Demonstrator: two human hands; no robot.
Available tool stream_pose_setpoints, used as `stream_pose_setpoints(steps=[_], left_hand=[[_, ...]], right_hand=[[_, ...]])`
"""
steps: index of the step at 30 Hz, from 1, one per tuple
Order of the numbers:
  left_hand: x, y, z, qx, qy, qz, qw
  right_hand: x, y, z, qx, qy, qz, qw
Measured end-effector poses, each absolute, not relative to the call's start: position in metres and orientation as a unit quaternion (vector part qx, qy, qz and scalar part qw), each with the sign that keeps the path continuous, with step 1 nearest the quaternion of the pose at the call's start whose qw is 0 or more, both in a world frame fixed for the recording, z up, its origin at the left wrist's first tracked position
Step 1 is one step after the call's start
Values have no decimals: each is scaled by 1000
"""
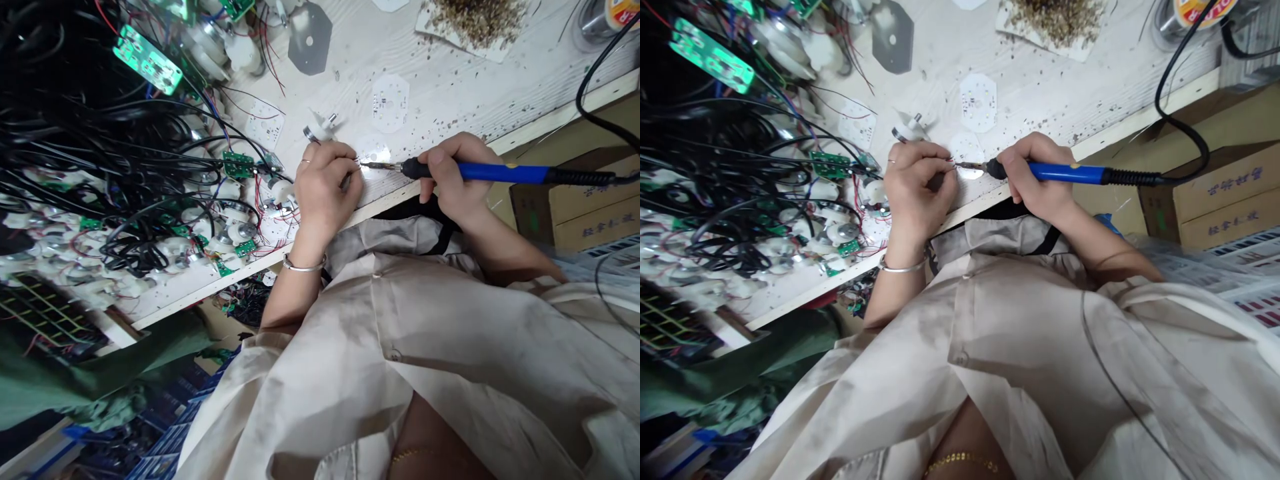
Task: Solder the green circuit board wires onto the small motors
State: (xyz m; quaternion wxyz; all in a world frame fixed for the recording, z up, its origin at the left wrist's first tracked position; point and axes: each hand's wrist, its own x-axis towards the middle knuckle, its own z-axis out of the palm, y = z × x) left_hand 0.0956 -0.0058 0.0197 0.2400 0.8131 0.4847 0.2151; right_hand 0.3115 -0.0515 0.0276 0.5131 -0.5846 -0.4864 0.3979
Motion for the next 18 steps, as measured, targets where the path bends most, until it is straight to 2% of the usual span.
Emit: stream_pose_setpoints(steps=[8, 14, 18], left_hand=[[97, -3, 24, 818, 478, 207, 244], [96, -3, 27, 820, 477, 200, 245], [96, -3, 25, 815, 480, 197, 259]], right_hand=[[312, -53, 28, -593, -497, 390, 498], [312, -53, 23, -586, -474, 398, 523], [314, -53, 25, -600, -496, 406, 479]])
